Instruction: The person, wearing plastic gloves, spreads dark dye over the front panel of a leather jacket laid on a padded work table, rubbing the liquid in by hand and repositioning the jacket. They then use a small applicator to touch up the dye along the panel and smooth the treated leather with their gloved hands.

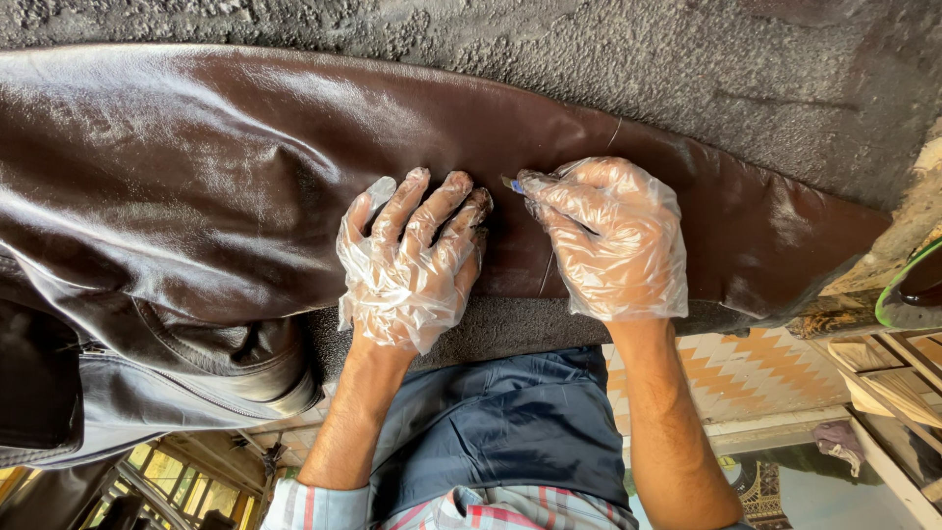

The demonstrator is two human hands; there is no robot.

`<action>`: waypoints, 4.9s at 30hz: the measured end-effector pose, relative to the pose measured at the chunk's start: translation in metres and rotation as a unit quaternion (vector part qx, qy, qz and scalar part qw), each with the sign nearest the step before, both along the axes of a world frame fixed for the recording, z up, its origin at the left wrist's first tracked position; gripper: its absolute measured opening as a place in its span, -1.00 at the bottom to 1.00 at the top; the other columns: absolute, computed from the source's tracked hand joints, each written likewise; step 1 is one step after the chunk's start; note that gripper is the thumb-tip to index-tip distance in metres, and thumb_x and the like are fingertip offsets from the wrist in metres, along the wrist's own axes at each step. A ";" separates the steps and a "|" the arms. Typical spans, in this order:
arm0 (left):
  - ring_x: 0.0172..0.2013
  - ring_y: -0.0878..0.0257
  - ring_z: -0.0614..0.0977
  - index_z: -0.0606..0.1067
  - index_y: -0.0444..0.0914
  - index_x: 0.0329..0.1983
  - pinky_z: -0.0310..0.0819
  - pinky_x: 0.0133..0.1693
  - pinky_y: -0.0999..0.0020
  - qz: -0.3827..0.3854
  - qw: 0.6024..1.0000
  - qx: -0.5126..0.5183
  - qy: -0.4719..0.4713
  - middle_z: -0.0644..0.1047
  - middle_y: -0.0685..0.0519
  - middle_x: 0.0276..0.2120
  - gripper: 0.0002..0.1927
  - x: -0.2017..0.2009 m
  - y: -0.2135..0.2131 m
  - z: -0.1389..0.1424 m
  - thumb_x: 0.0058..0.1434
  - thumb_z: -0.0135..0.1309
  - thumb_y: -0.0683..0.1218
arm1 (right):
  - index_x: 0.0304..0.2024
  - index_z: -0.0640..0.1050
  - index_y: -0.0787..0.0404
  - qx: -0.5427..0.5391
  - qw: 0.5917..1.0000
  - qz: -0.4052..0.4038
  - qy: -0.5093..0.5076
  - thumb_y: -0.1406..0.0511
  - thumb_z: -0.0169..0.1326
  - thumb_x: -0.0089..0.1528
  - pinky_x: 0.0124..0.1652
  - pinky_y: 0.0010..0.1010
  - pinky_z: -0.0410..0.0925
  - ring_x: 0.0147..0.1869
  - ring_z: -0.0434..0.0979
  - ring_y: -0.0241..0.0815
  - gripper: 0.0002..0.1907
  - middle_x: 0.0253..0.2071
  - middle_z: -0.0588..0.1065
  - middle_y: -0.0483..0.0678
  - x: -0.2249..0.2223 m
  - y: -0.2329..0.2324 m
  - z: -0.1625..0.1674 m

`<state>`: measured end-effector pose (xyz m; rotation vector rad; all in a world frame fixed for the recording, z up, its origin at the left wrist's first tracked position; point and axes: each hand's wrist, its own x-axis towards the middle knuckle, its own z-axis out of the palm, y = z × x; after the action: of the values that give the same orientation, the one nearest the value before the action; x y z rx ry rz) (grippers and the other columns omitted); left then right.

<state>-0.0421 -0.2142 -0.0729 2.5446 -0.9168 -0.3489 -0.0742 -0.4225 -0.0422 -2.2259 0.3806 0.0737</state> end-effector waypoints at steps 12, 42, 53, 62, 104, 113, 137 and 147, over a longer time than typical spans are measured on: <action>0.38 0.19 0.35 0.60 -0.01 0.21 0.05 0.39 -0.01 0.003 1.000 -0.007 -0.010 0.42 0.23 0.35 -0.60 -0.001 0.000 -0.001 0.29 0.24 -0.09 | -0.08 0.70 0.18 -0.014 1.000 0.016 0.003 0.50 0.37 0.17 -0.17 -0.33 0.47 -0.14 0.63 -0.10 -0.71 -0.19 0.57 -0.02 0.000 -0.001 -0.001; 0.38 0.19 0.33 0.60 -0.01 0.21 0.05 0.39 0.00 0.001 1.000 0.001 -0.013 0.42 0.24 0.35 -0.60 -0.002 0.000 -0.002 0.30 0.22 -0.09 | -0.04 0.69 0.19 0.020 1.000 0.022 0.004 0.53 0.34 0.16 -0.12 -0.34 0.48 -0.10 0.63 -0.10 -0.68 -0.18 0.57 -0.01 0.000 -0.005 0.000; 0.39 0.19 0.33 0.60 -0.01 0.20 0.04 0.40 0.00 0.002 1.000 0.002 -0.010 0.41 0.24 0.36 -0.61 -0.003 0.001 -0.002 0.29 0.24 -0.08 | -0.03 0.68 0.19 0.022 1.000 0.006 0.000 0.55 0.34 0.18 -0.16 -0.37 0.46 -0.13 0.62 -0.14 -0.67 -0.18 0.56 -0.01 -0.002 0.000 -0.002; 0.38 0.20 0.33 0.60 0.00 0.23 0.05 0.40 0.00 0.001 1.000 0.000 -0.019 0.41 0.24 0.36 -0.60 -0.002 0.001 -0.003 0.31 0.25 -0.07 | -0.02 0.68 0.19 0.020 1.000 0.005 -0.001 0.55 0.33 0.18 -0.13 -0.37 0.46 -0.10 0.61 -0.13 -0.66 -0.17 0.55 0.00 -0.005 -0.001 -0.005; 0.27 0.03 0.50 0.60 -0.16 0.08 0.15 0.31 -0.15 0.005 0.993 -0.007 -0.115 0.56 0.03 0.18 -0.64 0.017 0.078 0.100 0.19 0.15 -0.13 | 0.30 0.53 0.04 -0.271 0.955 -0.067 -0.099 0.29 0.52 0.14 0.25 -0.11 0.40 0.33 0.46 0.17 -0.30 0.29 0.36 0.10 0.062 -0.131 -0.009; 0.30 0.08 0.46 0.60 -0.17 0.05 0.03 0.33 -0.12 -0.033 0.990 0.056 -0.122 0.56 0.01 0.17 -0.64 0.021 0.080 0.102 0.19 0.03 -0.06 | 0.05 0.42 0.16 -0.167 0.971 -0.111 -0.131 0.30 0.58 -0.08 0.16 -0.18 0.40 0.15 0.50 0.06 -0.24 0.07 0.50 -0.01 0.094 -0.079 0.048; 0.28 0.01 0.42 0.53 -0.19 0.16 -0.13 0.31 -0.23 -0.103 0.986 0.087 -0.097 0.51 -0.06 0.18 -0.53 0.024 0.039 0.080 0.14 0.03 -0.08 | -0.14 0.65 0.11 -0.272 0.954 0.087 -0.086 0.33 0.25 0.10 0.00 -0.10 0.42 0.00 0.56 0.16 -0.74 -0.14 0.56 0.07 0.018 0.042 0.045; 0.33 -0.01 0.41 0.54 -0.19 0.14 -0.15 0.36 -0.21 -0.052 0.995 0.035 -0.082 0.51 -0.04 0.20 -0.61 0.015 0.039 0.056 0.28 -0.01 -0.03 | -0.09 0.70 0.09 -0.276 0.900 -0.003 0.338 0.41 0.20 0.13 -0.09 -0.11 0.49 -0.14 0.67 0.10 -0.71 -0.20 0.61 0.11 -0.112 -0.093 0.085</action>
<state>-0.0276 -0.1756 -0.0171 2.6264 -1.1201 -0.2070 -0.1865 -0.5151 0.0427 -2.7084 0.8691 0.8472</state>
